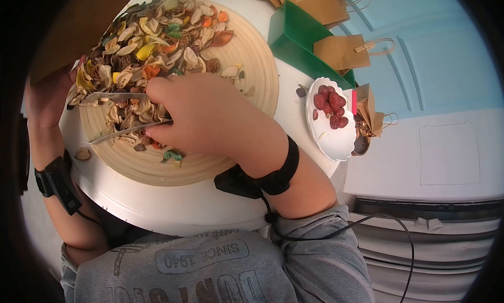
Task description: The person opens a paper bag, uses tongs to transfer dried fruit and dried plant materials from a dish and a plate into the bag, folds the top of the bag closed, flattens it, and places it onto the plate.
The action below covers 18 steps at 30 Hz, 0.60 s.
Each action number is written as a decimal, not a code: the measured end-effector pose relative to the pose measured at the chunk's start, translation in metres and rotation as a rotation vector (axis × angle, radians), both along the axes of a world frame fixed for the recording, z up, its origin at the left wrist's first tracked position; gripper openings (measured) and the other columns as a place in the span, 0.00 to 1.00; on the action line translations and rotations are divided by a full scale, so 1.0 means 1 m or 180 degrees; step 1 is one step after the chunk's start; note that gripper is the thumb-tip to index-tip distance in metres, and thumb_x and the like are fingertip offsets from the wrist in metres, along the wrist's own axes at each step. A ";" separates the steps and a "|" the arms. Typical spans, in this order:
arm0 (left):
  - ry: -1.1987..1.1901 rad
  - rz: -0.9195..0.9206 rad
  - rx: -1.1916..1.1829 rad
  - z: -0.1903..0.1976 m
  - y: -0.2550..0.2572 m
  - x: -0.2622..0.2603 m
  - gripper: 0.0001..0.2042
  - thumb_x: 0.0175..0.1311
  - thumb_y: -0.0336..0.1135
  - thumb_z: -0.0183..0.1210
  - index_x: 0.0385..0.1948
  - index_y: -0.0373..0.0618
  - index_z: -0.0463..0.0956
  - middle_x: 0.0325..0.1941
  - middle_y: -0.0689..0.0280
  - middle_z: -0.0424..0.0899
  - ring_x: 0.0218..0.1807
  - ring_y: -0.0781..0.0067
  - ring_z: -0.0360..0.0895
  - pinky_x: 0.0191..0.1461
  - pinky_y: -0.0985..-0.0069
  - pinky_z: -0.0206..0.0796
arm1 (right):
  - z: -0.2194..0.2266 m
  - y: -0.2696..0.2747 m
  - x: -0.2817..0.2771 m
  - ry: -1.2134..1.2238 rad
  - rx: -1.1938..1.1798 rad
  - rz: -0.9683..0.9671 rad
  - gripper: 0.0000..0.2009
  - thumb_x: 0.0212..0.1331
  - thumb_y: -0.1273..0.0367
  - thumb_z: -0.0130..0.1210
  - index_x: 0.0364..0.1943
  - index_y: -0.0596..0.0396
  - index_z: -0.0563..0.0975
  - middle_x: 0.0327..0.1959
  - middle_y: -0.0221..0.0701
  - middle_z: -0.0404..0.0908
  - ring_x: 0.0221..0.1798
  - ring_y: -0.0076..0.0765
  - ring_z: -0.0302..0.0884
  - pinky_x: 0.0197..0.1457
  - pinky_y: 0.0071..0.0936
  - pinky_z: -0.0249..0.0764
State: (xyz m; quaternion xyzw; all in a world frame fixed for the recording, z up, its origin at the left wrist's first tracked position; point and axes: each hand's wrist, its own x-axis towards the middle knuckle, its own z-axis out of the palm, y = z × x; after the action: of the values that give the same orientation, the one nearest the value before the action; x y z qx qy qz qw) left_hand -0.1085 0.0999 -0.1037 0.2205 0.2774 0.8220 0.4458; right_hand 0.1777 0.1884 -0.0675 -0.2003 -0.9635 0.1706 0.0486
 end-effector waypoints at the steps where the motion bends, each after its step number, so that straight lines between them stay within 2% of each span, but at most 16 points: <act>1: -0.0040 0.0123 -0.0102 0.018 0.007 0.026 0.34 0.64 0.63 0.46 0.67 0.53 0.64 0.69 0.58 0.65 0.69 0.51 0.62 0.63 0.41 0.59 | 0.000 0.000 0.000 -0.0005 -0.0004 0.0001 0.20 0.53 0.57 0.64 0.41 0.54 0.73 0.33 0.43 0.78 0.39 0.55 0.77 0.39 0.44 0.71; 2: -0.0080 0.0246 -0.0204 0.008 0.008 0.002 0.35 0.63 0.65 0.46 0.68 0.55 0.64 0.69 0.59 0.64 0.69 0.51 0.62 0.63 0.40 0.58 | -0.001 0.001 0.000 0.0008 -0.0017 0.0009 0.20 0.53 0.57 0.64 0.41 0.55 0.73 0.33 0.42 0.78 0.39 0.55 0.77 0.39 0.44 0.71; 4: -0.0163 0.0491 -0.0411 0.013 0.008 0.012 0.37 0.61 0.68 0.46 0.69 0.57 0.63 0.70 0.59 0.63 0.69 0.51 0.61 0.63 0.38 0.56 | -0.002 0.001 0.000 0.0012 -0.0037 0.0017 0.20 0.53 0.57 0.64 0.41 0.55 0.73 0.32 0.42 0.78 0.39 0.55 0.77 0.39 0.43 0.71; 9: 0.0006 0.0816 -0.0448 0.029 0.014 0.032 0.36 0.63 0.68 0.43 0.69 0.57 0.63 0.70 0.59 0.63 0.69 0.50 0.60 0.63 0.37 0.55 | -0.001 0.001 0.000 0.0038 -0.0035 0.0009 0.19 0.53 0.57 0.65 0.40 0.55 0.73 0.33 0.41 0.78 0.39 0.54 0.77 0.39 0.42 0.71; 11: -0.0030 0.0940 -0.0565 0.023 0.010 0.022 0.36 0.63 0.68 0.42 0.69 0.57 0.63 0.70 0.59 0.63 0.70 0.50 0.60 0.64 0.37 0.54 | -0.002 0.002 0.000 0.0079 -0.0008 0.0032 0.19 0.52 0.58 0.65 0.40 0.55 0.73 0.32 0.41 0.78 0.38 0.53 0.77 0.39 0.41 0.71; 13: -0.0795 -0.1268 0.0674 0.006 0.002 -0.004 0.36 0.63 0.68 0.41 0.69 0.57 0.63 0.70 0.59 0.63 0.70 0.49 0.60 0.64 0.37 0.53 | -0.003 0.002 0.001 0.0118 0.0014 0.0056 0.19 0.52 0.58 0.65 0.40 0.55 0.74 0.31 0.41 0.77 0.37 0.52 0.77 0.38 0.40 0.71; 17: -0.0745 -0.1376 0.0958 -0.007 0.001 -0.009 0.37 0.63 0.68 0.41 0.69 0.57 0.62 0.71 0.59 0.62 0.70 0.49 0.59 0.64 0.36 0.53 | -0.005 0.001 0.001 0.0238 -0.0036 0.0015 0.18 0.51 0.59 0.66 0.38 0.55 0.74 0.26 0.38 0.75 0.30 0.45 0.75 0.33 0.36 0.68; 18: -0.0475 -0.1423 0.1040 -0.011 0.004 -0.012 0.37 0.63 0.68 0.41 0.69 0.56 0.62 0.72 0.59 0.62 0.71 0.48 0.58 0.64 0.36 0.53 | -0.006 0.001 0.002 0.0264 0.0000 0.0006 0.18 0.51 0.59 0.67 0.38 0.55 0.74 0.25 0.37 0.74 0.28 0.43 0.73 0.31 0.35 0.67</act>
State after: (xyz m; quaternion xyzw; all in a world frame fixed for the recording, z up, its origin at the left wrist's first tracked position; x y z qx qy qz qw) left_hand -0.1207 0.1039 -0.1143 0.2840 0.0522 0.7510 0.5938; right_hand 0.1793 0.1897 -0.0734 -0.1922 -0.9609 0.1788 0.0883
